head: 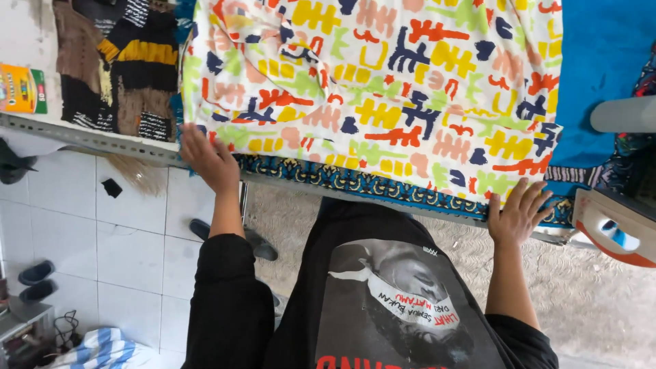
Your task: The person irons a colorful patterned cloth on a table. They repeatedly smooth the fabric, spray it with water from a bottle, and use an iron to press different sections. The cloth is folded and repositioned several times during the process.
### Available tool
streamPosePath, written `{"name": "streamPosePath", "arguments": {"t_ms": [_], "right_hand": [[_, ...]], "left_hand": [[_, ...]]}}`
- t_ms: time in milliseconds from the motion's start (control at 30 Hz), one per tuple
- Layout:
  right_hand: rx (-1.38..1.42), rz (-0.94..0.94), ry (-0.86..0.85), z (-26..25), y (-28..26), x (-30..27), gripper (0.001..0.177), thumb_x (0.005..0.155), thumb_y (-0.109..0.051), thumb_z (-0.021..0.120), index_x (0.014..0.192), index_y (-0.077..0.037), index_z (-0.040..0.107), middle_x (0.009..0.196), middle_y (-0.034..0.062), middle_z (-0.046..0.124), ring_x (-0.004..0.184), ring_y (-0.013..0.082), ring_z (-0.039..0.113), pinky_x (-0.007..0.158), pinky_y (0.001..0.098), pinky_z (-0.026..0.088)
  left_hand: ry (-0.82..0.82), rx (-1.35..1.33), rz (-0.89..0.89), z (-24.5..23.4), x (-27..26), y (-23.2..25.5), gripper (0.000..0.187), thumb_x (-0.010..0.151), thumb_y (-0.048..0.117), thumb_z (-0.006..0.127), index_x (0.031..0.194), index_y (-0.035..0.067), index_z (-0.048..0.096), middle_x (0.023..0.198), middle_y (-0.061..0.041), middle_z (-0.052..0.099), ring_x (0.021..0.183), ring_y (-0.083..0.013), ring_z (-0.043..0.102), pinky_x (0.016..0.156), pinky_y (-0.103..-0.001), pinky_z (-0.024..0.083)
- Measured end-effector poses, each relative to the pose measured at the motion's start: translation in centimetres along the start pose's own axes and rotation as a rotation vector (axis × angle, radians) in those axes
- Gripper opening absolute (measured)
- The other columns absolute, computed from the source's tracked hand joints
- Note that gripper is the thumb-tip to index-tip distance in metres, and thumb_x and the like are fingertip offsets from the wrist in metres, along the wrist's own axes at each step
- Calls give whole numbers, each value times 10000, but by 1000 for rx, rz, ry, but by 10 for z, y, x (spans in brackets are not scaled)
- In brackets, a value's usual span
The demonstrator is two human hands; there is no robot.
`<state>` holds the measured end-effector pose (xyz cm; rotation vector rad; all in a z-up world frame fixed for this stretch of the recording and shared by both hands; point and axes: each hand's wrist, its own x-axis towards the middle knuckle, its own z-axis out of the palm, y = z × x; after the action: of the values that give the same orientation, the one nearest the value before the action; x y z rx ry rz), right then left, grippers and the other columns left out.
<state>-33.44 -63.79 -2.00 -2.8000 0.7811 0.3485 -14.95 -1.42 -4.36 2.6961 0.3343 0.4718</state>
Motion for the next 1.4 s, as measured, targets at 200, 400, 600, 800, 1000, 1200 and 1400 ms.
{"name": "streamPosePath", "arguments": {"t_ms": [200, 400, 600, 800, 1000, 1200, 1400], "right_hand": [[-34, -196, -1, 2, -5, -23, 933, 998, -637, 227, 1643, 24, 93, 1722, 204, 21, 1591, 315, -49, 1276, 490, -61], [71, -132, 54, 10, 1, -40, 777, 1080, -503, 264, 1645, -15, 49, 1719, 191, 13, 1591, 351, -21, 1296, 497, 7], [47, -7, -151, -18, -14, -38, 863, 1016, -585, 245, 1626, -57, -64, 1720, 141, -79, 1595, 303, -71, 1299, 458, 7], [-97, 59, -177, -19, -20, -31, 894, 996, -601, 255, 1627, -42, -42, 1713, 193, -41, 1585, 315, -82, 1284, 474, -4], [-258, 128, -127, -10, -53, -49, 868, 1000, -563, 233, 1616, -45, -93, 1711, 113, -168, 1592, 251, -142, 1312, 426, -41], [-68, -20, -6, 22, -56, -71, 713, 1058, -389, 444, 1646, -22, 277, 1684, 256, 248, 1557, 414, 204, 1258, 560, 203], [79, 245, 69, 31, -43, -56, 713, 1092, -426, 407, 1654, -33, 209, 1694, 247, 147, 1564, 412, 127, 1261, 590, 203]], "left_hand": [[14, -232, -384, 24, 15, -87, 341, 963, 242, 702, 1246, 52, 691, 1267, -163, 636, 1176, -356, 608, 945, -559, 518], [29, -583, -631, -10, 39, -83, 57, 907, 150, 753, 879, 141, 704, 921, -20, 756, 860, -159, 726, 686, -313, 597], [-2, -706, -716, -43, 57, -60, 169, 926, 87, 750, 943, 95, 582, 960, -127, 779, 859, -215, 803, 480, -225, 584], [-160, -739, -891, -4, 48, -96, 298, 851, 23, 712, 1138, 91, 667, 1089, -64, 742, 974, -163, 707, 757, -285, 594], [-266, -756, -824, -32, 44, -65, 301, 899, 69, 719, 1192, 89, 655, 1121, -99, 769, 997, -180, 744, 822, -332, 607], [-36, -831, -725, -16, 38, -91, 358, 913, 20, 700, 1258, 1, 607, 965, -91, 595, 747, -112, 655, 608, -131, 550], [117, -275, -276, -11, 16, -43, 510, 1043, 191, 694, 1484, 63, 472, 1356, -257, 481, 1250, -449, 520, 1076, -536, 388]]}}
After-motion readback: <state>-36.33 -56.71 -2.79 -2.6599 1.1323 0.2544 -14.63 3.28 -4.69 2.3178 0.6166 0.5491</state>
